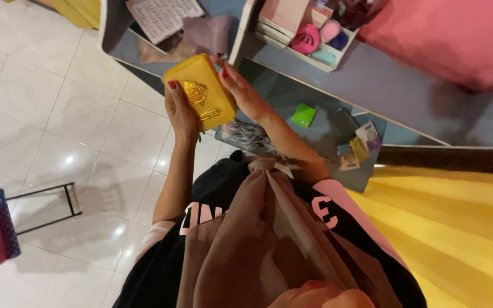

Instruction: The person uses a duster to clean a multi-tiered shelf unit, moving items such as a towel and small boxes to dust the surfaces underneath and then placing them back.

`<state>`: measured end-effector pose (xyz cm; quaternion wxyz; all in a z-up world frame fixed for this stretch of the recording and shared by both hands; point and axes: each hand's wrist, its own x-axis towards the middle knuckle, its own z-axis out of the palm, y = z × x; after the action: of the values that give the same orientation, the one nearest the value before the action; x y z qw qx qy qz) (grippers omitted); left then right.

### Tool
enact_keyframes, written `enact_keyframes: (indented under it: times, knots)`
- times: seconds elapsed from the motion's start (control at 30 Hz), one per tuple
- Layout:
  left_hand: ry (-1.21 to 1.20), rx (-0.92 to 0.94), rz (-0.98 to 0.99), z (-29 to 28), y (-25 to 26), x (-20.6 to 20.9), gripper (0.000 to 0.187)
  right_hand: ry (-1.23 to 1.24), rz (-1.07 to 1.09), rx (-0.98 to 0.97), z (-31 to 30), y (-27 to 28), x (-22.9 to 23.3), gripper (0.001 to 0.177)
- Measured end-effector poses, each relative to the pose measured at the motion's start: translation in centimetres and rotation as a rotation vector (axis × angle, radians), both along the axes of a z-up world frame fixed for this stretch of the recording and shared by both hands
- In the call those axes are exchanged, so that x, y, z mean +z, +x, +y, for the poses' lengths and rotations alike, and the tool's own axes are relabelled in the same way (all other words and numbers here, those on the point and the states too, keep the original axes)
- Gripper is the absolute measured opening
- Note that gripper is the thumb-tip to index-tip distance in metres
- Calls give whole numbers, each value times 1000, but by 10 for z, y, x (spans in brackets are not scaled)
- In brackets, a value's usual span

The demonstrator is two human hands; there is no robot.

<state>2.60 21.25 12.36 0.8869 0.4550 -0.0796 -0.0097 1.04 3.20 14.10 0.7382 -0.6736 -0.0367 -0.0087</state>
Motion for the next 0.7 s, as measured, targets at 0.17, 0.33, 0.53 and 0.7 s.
enact_keyframes:
  times: [0.17,0.33,0.53,0.7]
  knots:
    - [92,-99,40,-61,-27,1,42,10,-58,-246,-9,-64,-4,63]
    - [545,-247,-121,-112,-57,3,36,-85,49,-630,-45,-117,-43,51]
    - [724,-365,-496,-173,-97,-5,50,-307,142,-1007,-78,-184,-89,50]
    - [703,-638,-209,-214,-130,-42,37,-261,89,-1094,-100,-237,-103,57]
